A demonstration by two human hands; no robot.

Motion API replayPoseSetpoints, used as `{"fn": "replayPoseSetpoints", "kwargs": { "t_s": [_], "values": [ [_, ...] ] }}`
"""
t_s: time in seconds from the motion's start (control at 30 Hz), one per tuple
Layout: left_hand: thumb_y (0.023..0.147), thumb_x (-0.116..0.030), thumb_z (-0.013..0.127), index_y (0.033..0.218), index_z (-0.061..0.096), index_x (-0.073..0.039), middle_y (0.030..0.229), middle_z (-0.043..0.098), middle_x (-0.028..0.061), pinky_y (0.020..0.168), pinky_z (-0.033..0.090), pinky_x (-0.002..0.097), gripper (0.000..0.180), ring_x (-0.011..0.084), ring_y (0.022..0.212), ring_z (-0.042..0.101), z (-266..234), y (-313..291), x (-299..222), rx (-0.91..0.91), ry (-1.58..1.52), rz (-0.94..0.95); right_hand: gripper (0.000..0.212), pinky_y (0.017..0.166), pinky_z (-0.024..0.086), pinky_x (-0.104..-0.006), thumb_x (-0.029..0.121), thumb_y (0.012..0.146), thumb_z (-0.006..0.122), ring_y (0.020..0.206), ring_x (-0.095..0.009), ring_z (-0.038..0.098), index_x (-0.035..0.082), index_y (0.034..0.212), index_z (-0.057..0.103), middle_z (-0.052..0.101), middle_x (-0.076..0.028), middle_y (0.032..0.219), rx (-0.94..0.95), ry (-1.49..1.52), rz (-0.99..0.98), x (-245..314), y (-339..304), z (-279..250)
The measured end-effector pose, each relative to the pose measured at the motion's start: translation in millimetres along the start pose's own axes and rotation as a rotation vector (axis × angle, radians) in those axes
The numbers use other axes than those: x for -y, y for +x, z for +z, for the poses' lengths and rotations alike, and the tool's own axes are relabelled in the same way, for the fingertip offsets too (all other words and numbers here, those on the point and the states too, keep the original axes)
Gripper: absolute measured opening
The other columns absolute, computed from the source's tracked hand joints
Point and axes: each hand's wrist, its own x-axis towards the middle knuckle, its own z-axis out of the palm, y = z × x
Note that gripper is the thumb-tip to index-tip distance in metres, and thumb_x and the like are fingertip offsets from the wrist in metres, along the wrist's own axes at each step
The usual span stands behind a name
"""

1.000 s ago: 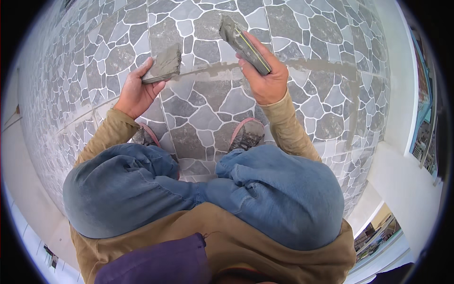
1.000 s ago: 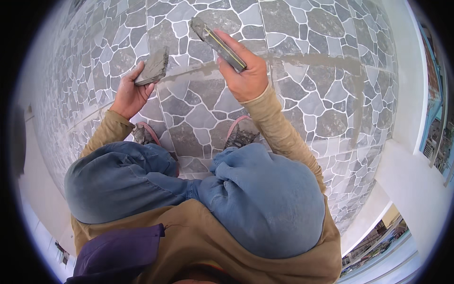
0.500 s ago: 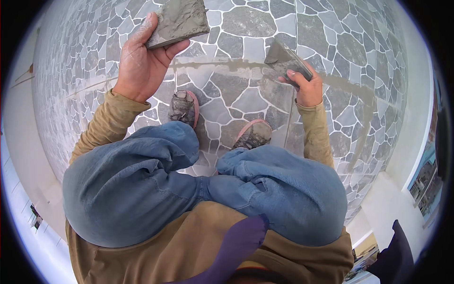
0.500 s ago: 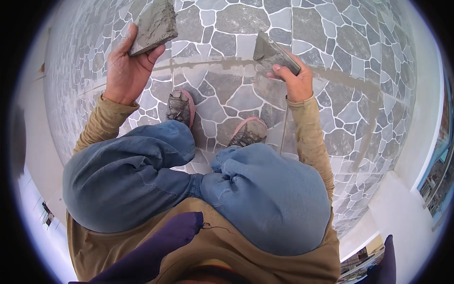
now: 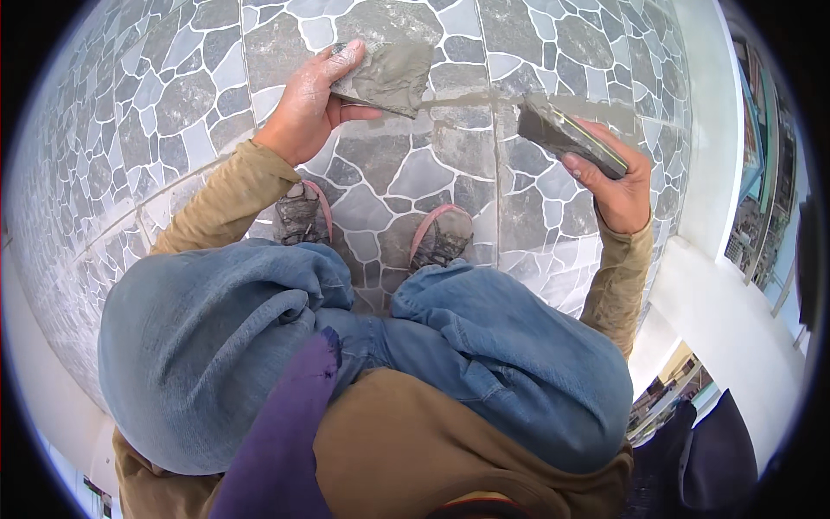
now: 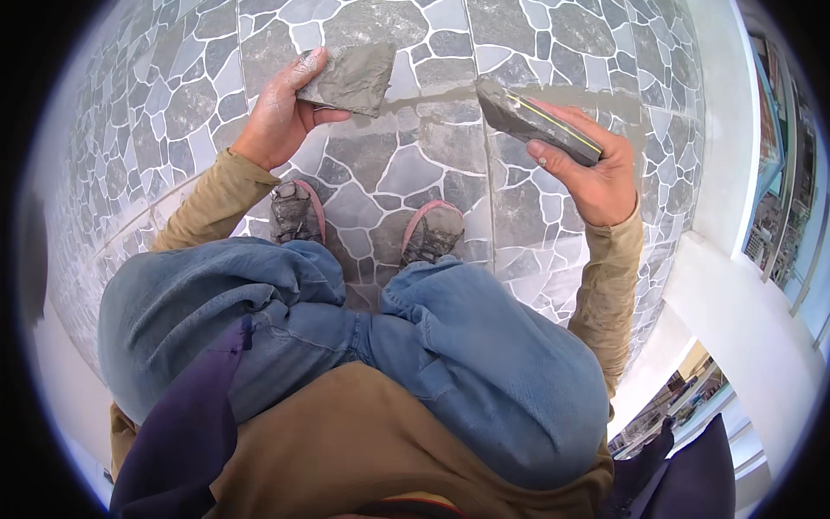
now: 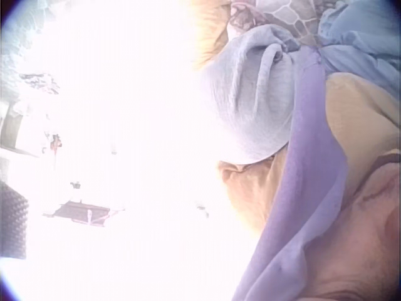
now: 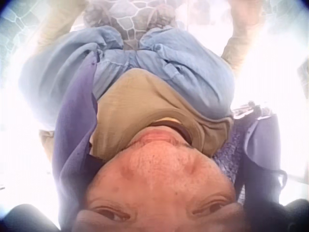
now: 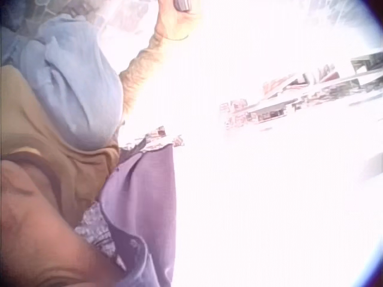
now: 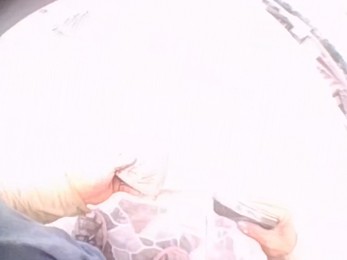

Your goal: The person applies grout into the seams between stone-pattern floor tiles using a small scraper, repeatedly picking up grout from a large fragment of a tile held in the other hand.

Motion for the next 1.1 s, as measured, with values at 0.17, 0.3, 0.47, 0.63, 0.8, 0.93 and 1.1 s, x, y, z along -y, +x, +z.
{"fn": "replayPoseSetpoints", "kwargs": {
  "t_s": [0.17, 0.3, 0.47, 0.63, 0.8, 0.93, 1.1],
  "values": [
    [0.098, -0.040, 0.053, 0.126, 0.051, -0.001, 0.111, 0.063, 0.0086, 0.074, 0.061, 0.0284, 0.047, 0.0158, 0.097, 0.066, -7, -13, 23, -0.008, 0.086, -0.051, 0.056, 0.088, 0.053, -0.0349, -0.009, 0.065, 0.069, 0.105, -0.028, 0.064, 0.008, 0.119, 0.067, 0.068, -0.009, 0.114, 0.186, -0.666, -0.485, 26, 18, 53],
    [0.098, -0.040, 0.053, 0.128, 0.049, -0.001, 0.113, 0.060, 0.0079, 0.071, 0.059, 0.0279, 0.049, 0.0143, 0.099, 0.063, -7, -22, 17, -0.027, 0.092, -0.070, 0.059, 0.089, 0.053, -0.0372, -0.006, 0.060, 0.068, 0.106, -0.032, 0.062, 0.009, 0.117, 0.067, 0.067, -0.007, 0.117, 0.265, -0.926, -0.658, 31, 24, 109],
    [0.100, -0.035, 0.052, 0.125, 0.050, 0.004, 0.113, 0.063, 0.0121, 0.074, 0.060, 0.0294, 0.047, 0.0188, 0.099, 0.066, -63, -25, 8, -0.223, -0.044, 0.069, 0.053, 0.088, 0.053, -0.0360, -0.006, 0.064, 0.068, 0.104, -0.030, 0.063, 0.008, 0.116, 0.067, 0.069, -0.011, 0.111, 0.419, -0.674, -0.349, -12, 28, 106],
    [0.103, -0.026, 0.045, 0.123, 0.053, 0.005, 0.114, 0.064, 0.0158, 0.077, 0.062, 0.0306, 0.037, 0.0229, 0.099, 0.068, -98, -22, -26, -0.250, -0.175, 0.214, 0.054, 0.092, 0.050, -0.0398, -0.005, 0.067, 0.064, 0.104, -0.032, 0.061, 0.005, 0.120, 0.064, 0.067, -0.014, 0.112, -0.068, -0.773, -0.279, -104, 57, 81],
    [0.104, -0.025, 0.042, 0.123, 0.052, 0.005, 0.115, 0.064, 0.0167, 0.077, 0.062, 0.0310, 0.037, 0.0247, 0.100, 0.067, -96, -15, -16, -0.227, -0.249, 0.178, 0.060, 0.088, 0.050, -0.0395, -0.001, 0.067, 0.063, 0.107, -0.031, 0.057, 0.003, 0.127, 0.057, 0.060, -0.014, 0.123, -0.050, -1.132, -0.438, -147, 43, 129],
    [0.104, -0.025, 0.043, 0.123, 0.053, 0.005, 0.115, 0.064, 0.0162, 0.078, 0.062, 0.0319, 0.037, 0.0241, 0.100, 0.067, -91, -18, -15, -0.217, -0.283, 0.147, 0.056, 0.083, 0.050, -0.0400, 0.003, 0.069, 0.062, 0.102, -0.031, 0.056, 0.002, 0.125, 0.057, 0.057, -0.012, 0.123, 0.056, -1.130, -0.370, -137, 17, 139],
    [0.103, -0.024, 0.044, 0.121, 0.054, 0.004, 0.114, 0.065, 0.0152, 0.079, 0.061, 0.0330, 0.035, 0.0224, 0.099, 0.067, -105, -19, -19, -0.202, -0.266, 0.177, 0.060, 0.090, 0.048, -0.0399, 0.002, 0.068, 0.063, 0.104, -0.033, 0.055, 0.000, 0.128, 0.054, 0.057, -0.013, 0.120, -0.130, -1.158, -0.336, -121, 52, 104]
  ]
}}
